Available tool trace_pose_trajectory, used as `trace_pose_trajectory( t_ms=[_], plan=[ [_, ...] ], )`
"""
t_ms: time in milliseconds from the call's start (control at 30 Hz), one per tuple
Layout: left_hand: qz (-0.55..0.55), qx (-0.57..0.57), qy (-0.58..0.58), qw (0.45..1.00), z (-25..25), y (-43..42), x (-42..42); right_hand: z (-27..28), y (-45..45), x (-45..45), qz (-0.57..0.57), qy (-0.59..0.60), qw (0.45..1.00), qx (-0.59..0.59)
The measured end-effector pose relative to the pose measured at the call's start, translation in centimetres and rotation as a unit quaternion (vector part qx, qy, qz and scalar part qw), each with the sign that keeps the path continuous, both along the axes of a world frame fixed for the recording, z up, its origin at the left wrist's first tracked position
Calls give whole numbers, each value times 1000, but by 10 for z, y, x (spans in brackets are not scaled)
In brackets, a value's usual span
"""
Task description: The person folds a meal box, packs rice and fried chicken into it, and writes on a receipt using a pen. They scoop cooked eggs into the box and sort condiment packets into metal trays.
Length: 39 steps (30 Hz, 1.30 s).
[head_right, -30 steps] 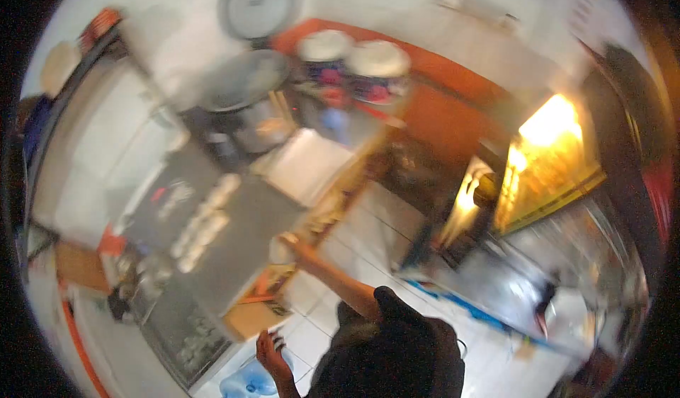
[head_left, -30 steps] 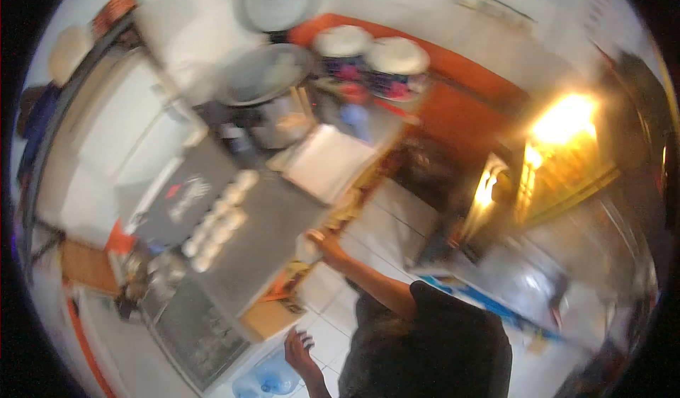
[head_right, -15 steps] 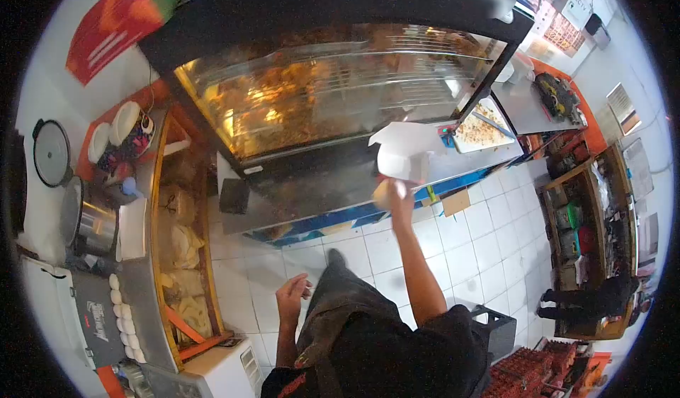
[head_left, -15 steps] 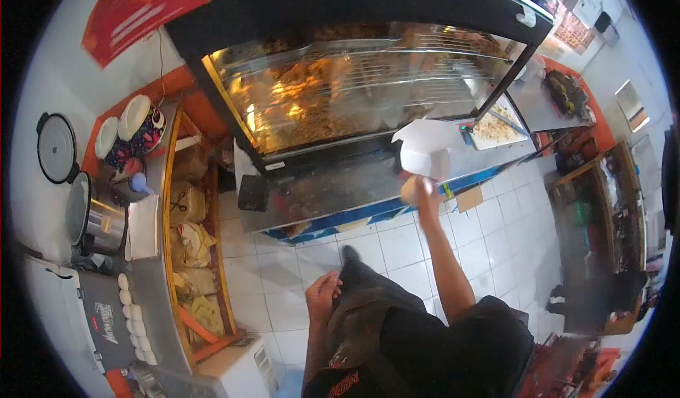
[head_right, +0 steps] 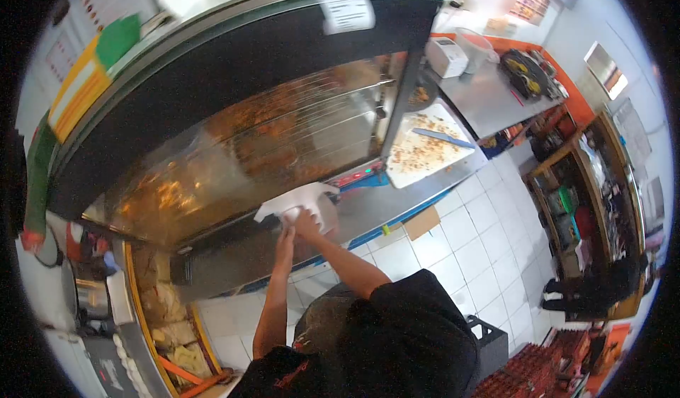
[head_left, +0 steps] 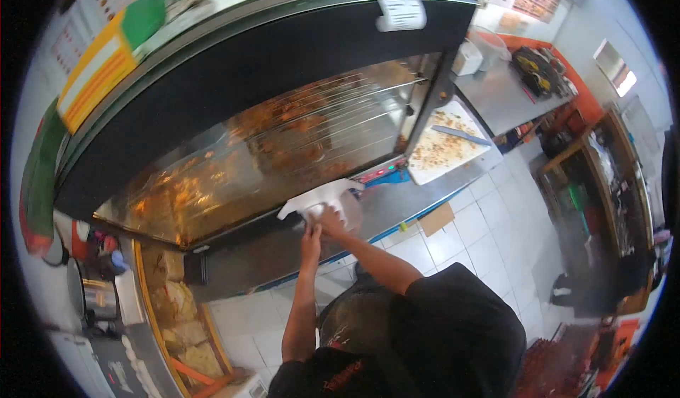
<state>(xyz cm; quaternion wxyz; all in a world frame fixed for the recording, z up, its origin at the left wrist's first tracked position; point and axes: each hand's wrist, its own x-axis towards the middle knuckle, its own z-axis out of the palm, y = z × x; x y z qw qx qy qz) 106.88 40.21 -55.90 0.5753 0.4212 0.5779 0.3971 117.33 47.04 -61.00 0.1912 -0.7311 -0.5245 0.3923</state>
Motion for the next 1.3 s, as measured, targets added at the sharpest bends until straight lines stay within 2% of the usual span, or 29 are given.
trace_pose_trajectory(
  t_ms=[33, 100, 167, 200, 233, 267, 333, 400, 433, 500, 600, 633, 700, 733, 800, 867, 900, 933, 967, 1000, 1033, 1067, 1100, 1133, 1167, 1200, 1233, 1267, 1300],
  plan=[
    [14, 20, -36, 999, 18, -1, 8, -8, -1, -5, 14, 7, 1000, 10],
    [91, 15, -50, 995, -59, 3, -11, -11, -3, 7, 19, 14, 999, 24],
    [166, -16, -74, 983, -30, -12, -10, 8, -15, 22, 23, -47, 989, 139],
    [156, -15, -69, 985, -33, -16, -14, 24, -19, 39, 13, -43, 989, 140],
    [182, -24, -60, 981, -39, -14, -20, 53, -16, 69, -14, 67, 984, 165],
    [210, -37, -50, 976, -45, -11, -26, 83, -14, 97, -39, 175, 966, 187],
    [162, -20, -44, 986, -38, -6, -29, 128, 2, 140, -169, 148, 890, 397],
    [110, -6, -35, 993, -25, -10, -22, 158, 33, 171, -268, 101, 804, 521],
    [73, -9, -38, 997, -12, -7, -19, 163, 41, 168, -279, 102, 802, 519],
    [-5, -16, -24, 1000, -14, 5, -18, 178, 64, 169, -300, 119, 844, 428],
    [24, -40, -27, 999, -24, 2, -11, 195, 46, 159, -239, 170, 860, 417],
    [40, -41, -33, 998, -14, -5, -3, 190, 35, 156, -242, 175, 861, 412],
    [56, -53, -22, 997, -19, -6, 8, 185, 27, 160, -90, 218, 890, 392],
    [73, -68, -14, 995, -20, -11, 14, 193, 20, 169, -89, 224, 889, 389],
    [104, -63, 11, 993, -19, -20, 29, 205, 0, 199, 47, 198, 910, 361],
    [143, -47, 32, 988, -13, -18, 40, 190, -11, 254, -81, 312, 906, 273],
    [207, -32, 24, 977, -12, -24, 47, 168, -6, 279, -244, 357, 849, 302],
    [270, -19, 17, 962, -11, -31, 54, 175, -3, 322, -296, 284, 876, 255],
    [288, -21, 18, 957, -7, -36, 66, 138, 20, 360, -328, 253, 844, 340],
    [309, 2, 9, 951, 0, -36, 82, 98, 46, 392, -354, 123, 850, 370],
    [338, 26, 3, 941, 5, -40, 91, 78, 69, 410, -381, 111, 838, 374],
    [325, 76, 37, 942, -1, -36, 86, 54, 91, 428, -389, 131, 845, 343],
    [311, 123, 78, 939, -8, -33, 75, 23, 117, 444, -407, 91, 852, 318],
    [362, 206, 139, 899, 4, -18, 71, 19, 126, 451, -392, 131, 850, 326],
    [398, 226, 217, 862, 57, 0, 78, -31, 154, 473, -392, 154, 872, 249],
    [406, 253, 328, 815, 93, 15, 68, -7, 154, 462, -420, 184, 868, 193],
    [400, 339, 351, 776, 138, 34, 66, -12, 154, 475, -326, 244, 907, 109],
    [364, 341, 506, 704, 163, 45, 49, -3, 153, 469, -331, 291, 894, 87],
    [344, 394, 557, 645, 189, 64, 57, -25, 161, 477, -276, 245, 918, 147]
  ],
)
